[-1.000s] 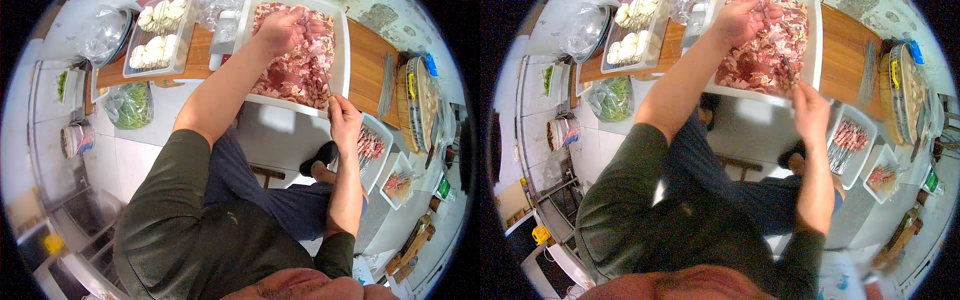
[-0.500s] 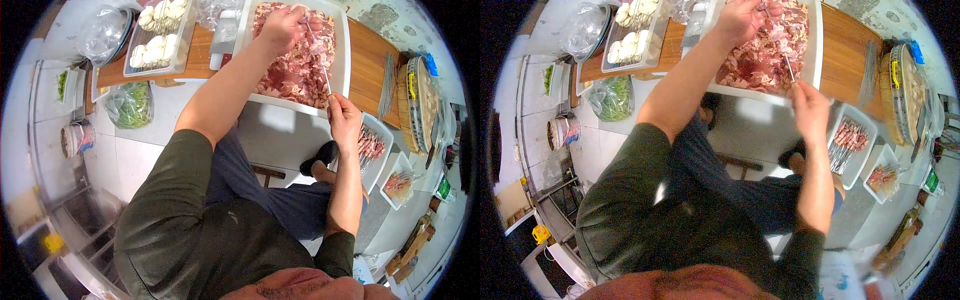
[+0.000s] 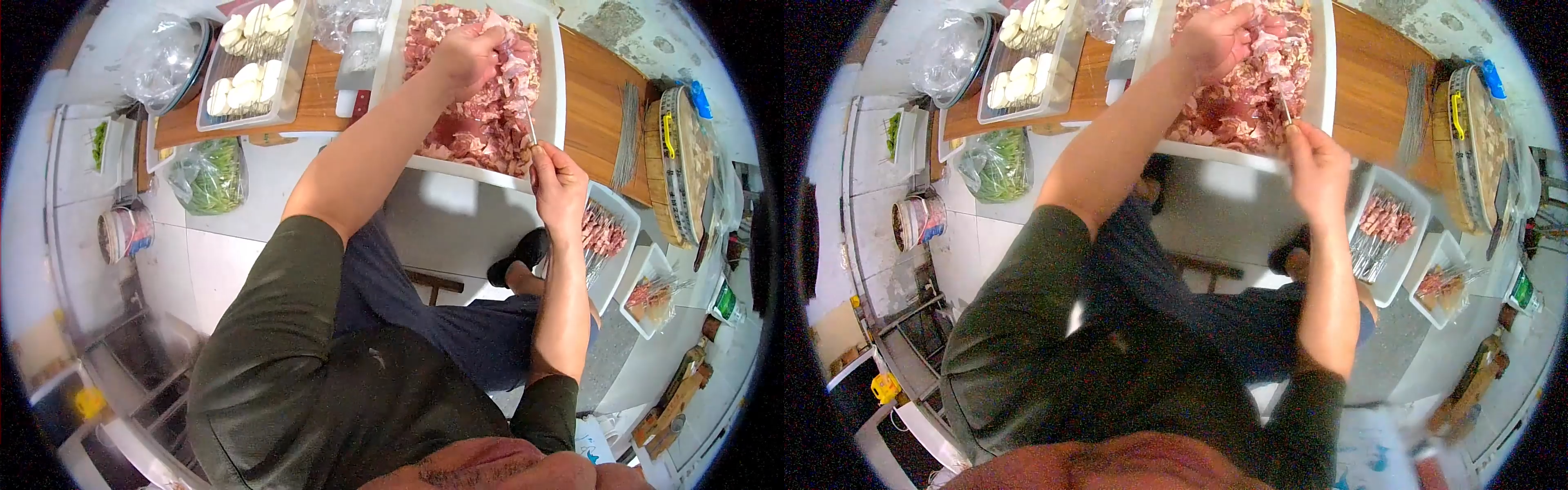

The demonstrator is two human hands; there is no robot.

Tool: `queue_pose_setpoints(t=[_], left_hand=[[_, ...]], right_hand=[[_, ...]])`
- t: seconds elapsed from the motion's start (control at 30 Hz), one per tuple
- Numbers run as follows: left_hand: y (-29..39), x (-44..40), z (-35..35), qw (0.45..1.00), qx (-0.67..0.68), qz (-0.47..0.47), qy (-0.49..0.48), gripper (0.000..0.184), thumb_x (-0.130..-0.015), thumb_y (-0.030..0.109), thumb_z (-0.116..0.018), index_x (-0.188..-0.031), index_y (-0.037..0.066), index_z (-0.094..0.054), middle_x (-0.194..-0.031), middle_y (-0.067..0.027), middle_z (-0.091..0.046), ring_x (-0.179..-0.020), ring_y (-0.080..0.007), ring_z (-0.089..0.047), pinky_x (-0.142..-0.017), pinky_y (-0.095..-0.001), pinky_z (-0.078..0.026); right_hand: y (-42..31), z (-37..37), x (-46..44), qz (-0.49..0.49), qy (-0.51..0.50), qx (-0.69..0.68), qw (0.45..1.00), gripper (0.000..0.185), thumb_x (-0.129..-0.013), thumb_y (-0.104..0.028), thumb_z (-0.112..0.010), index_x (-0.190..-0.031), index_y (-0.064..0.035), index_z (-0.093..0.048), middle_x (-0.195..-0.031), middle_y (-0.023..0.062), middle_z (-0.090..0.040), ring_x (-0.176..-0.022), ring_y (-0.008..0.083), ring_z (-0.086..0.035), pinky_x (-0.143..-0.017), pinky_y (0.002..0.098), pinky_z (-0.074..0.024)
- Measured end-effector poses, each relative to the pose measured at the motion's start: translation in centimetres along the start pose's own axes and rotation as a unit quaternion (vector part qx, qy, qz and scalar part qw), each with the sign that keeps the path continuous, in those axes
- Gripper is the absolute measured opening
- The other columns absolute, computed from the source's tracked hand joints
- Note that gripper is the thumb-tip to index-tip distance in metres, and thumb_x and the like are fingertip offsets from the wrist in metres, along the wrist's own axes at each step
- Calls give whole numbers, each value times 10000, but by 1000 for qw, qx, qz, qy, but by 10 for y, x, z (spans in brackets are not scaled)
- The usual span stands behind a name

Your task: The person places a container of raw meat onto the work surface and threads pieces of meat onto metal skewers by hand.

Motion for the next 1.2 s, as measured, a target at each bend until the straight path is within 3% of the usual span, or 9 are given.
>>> queue_pose_setpoints(t=[0.07,0.33,0.4,0.47,0.67,0.77,0.87,1.07,1.2], left_hand=[[12,7,-12,998,55,-20,-27,153,-939,105,-584,-1033,-15,-601,-920,-116,-666,-885,-261,-689,-733,-391,-567],[20,-11,-8,974,19,-173,-142,178,-928,66,-562,-1075,-32,-583,-996,-163,-676,-940,-299,-689,-801,-399,-560],[13,-13,-2,983,26,-138,-121,186,-929,73,-549,-1081,-24,-591,-1024,-161,-684,-947,-300,-688,-788,-370,-542],[14,7,-5,996,84,-24,-33,191,-933,90,-537,-1083,-7,-604,-1032,-144,-688,-957,-296,-687,-759,-336,-520],[12,8,-4,999,-20,-29,-34,227,-958,171,-549,-1114,17,-606,-992,-110,-697,-913,-211,-678,-622,-271,-423],[-10,2,15,997,-13,26,67,250,-932,209,-613,-1097,22,-598,-912,-54,-675,-858,-172,-647,-604,-274,-420],[-22,-8,27,997,-20,38,60,283,-917,244,-656,-1088,30,-584,-858,-17,-637,-809,-171,-618,-633,-276,-461],[-3,12,4,997,-33,22,73,353,-1035,278,-475,-1253,1,-479,-1223,-193,-589,-1105,-325,-591,-978,-500,-477],[-7,17,2,996,35,46,72,304,-1028,288,-461,-1173,28,-520,-1137,-131,-609,-1024,-277,-596,-928,-462,-473]], right_hand=[[4,6,-2,-1,0,46,999,262,-954,-207,-639,-1092,1,-716,-709,-19,-644,-628,51,-540,-585,234,-450],[5,1,2,22,4,45,999,275,-957,-222,-633,-1114,-11,-714,-727,-2,-661,-677,66,-570,-638,246,-474],[6,0,3,20,3,54,998,277,-957,-222,-634,-1119,-12,-713,-735,-2,-665,-680,68,-572,-640,245,-475],[5,-1,3,17,-3,57,998,279,-957,-223,-636,-1123,-13,-712,-744,-1,-671,-685,68,-577,-643,244,-475],[6,-2,3,-11,-8,58,998,284,-954,-226,-642,-1127,-12,-710,-756,14,-681,-706,72,-591,-659,247,-481],[4,-2,-1,34,3,67,997,285,-953,-225,-642,-1123,-6,-707,-756,20,-684,-701,86,-596,-669,260,-493],[2,-2,-1,21,-6,81,997,289,-950,-232,-646,-1114,-2,-707,-773,57,-707,-715,102,-622,-689,280,-505],[-31,6,7,165,96,230,954,229,-929,-205,-647,-1101,-74,-720,-819,160,-701,-738,260,-700,-679,363,-539],[-43,3,14,249,121,376,884,197,-927,-183,-657,-1071,-62,-715,-877,183,-692,-783,338,-682,-702,402,-535]])
Point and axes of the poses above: each hand's wrist, its own x-axis away from the middle knuckle, its own z-axis out of the back of the hand, y = z × x, the point moved 8 cm from there along -x, towards the middle knuckle
